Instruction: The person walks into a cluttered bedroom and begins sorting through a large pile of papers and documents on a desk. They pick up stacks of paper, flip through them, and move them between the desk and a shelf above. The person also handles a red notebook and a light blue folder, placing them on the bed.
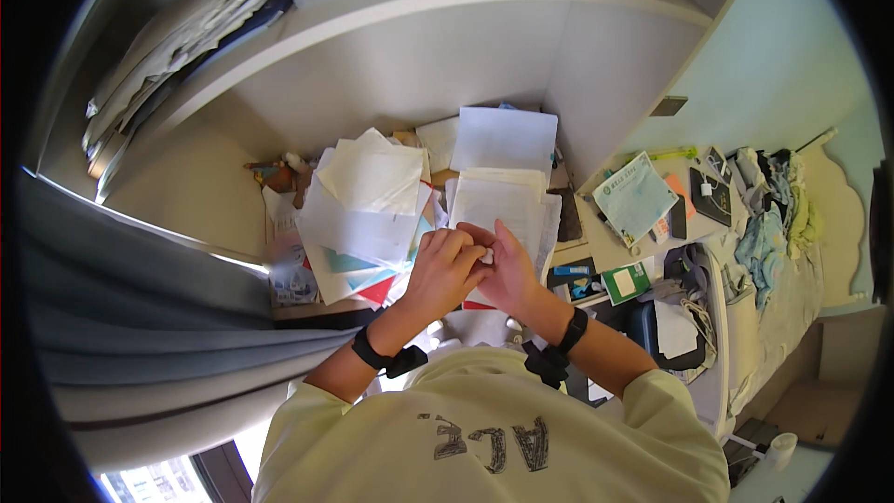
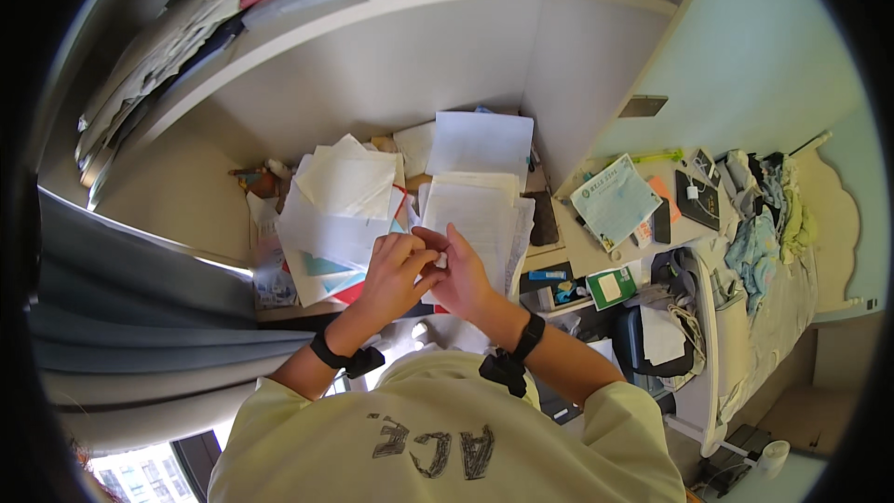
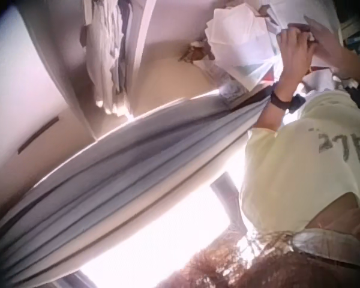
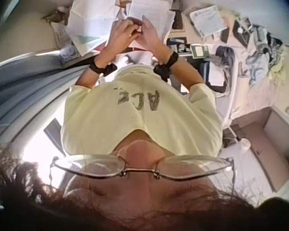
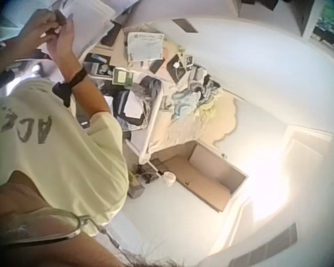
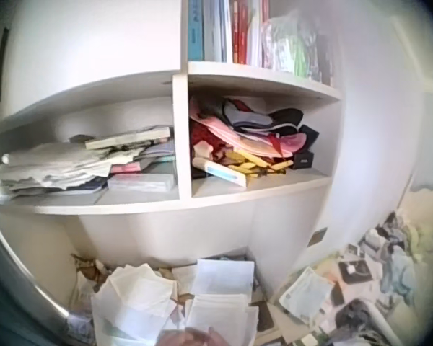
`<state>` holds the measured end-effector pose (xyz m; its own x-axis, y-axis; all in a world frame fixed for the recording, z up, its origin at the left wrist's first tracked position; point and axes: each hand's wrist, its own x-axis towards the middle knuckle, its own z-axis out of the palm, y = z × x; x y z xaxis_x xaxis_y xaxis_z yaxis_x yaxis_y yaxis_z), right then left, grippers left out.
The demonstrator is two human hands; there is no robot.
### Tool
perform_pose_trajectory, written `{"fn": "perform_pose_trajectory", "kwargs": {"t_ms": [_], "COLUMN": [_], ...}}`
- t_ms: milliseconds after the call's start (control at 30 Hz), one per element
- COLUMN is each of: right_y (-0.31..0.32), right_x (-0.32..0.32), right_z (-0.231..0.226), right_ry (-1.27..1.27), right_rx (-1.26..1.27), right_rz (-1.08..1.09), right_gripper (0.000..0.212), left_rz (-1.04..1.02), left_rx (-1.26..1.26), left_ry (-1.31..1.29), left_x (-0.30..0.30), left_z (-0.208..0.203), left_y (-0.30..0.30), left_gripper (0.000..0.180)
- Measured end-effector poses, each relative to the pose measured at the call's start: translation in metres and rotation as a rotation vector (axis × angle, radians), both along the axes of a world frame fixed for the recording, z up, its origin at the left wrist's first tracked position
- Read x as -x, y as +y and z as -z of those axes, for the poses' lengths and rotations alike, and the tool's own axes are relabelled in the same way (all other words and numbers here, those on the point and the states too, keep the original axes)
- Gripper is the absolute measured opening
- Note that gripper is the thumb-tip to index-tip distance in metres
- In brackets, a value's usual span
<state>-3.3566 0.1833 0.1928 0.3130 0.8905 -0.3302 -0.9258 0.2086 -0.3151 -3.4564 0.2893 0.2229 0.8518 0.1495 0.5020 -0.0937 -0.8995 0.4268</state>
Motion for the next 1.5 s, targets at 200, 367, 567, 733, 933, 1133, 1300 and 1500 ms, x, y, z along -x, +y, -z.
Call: {"fn": "perform_pose_trajectory", "kwargs": {"t_ms": [200, 367, 567, 733, 933, 1133, 1300, 1500], "right_y": [0.028, 0.026, -0.042, -0.085, -0.109, -0.111, -0.110, -0.110], "right_x": [0.028, 0.040, 0.000, -0.025, -0.039, -0.048, -0.050, -0.045], "right_z": [-0.022, -0.033, 0.028, 0.071, 0.091, 0.096, 0.109, 0.109], "right_ry": [-0.108, -0.441, -0.827, -0.747, -0.716, -0.693, -0.703, -0.647], "right_rx": [-0.134, -0.210, 0.336, 0.623, 0.674, 0.672, 0.685, 0.725], "right_rz": [0.040, -0.024, -0.315, -0.429, -0.427, -0.438, -0.436, -0.415], "right_gripper": [0.060, 0.069, 0.045, 0.040, 0.034, 0.032, 0.030, 0.029], "left_rz": [0.072, 0.184, 0.669, 0.823, 0.869, 0.859, 0.878, 0.914], "left_rx": [-0.051, 0.686, 0.754, 0.605, 0.584, 0.577, 0.585, 0.613], "left_ry": [-0.126, -0.046, -0.317, -0.129, -0.083, -0.040, -0.022, -0.015], "left_x": [0.007, 0.056, 0.106, 0.064, 0.044, 0.039, 0.035, 0.033], "left_z": [-0.014, -0.057, -0.134, -0.144, -0.137, -0.141, -0.137, -0.130], "left_y": [0.036, 0.063, 0.062, 0.044, 0.037, 0.034, 0.038, 0.042], "left_gripper": [0.030, 0.022, 0.016, 0.014, 0.012, 0.011, 0.010, 0.011]}}
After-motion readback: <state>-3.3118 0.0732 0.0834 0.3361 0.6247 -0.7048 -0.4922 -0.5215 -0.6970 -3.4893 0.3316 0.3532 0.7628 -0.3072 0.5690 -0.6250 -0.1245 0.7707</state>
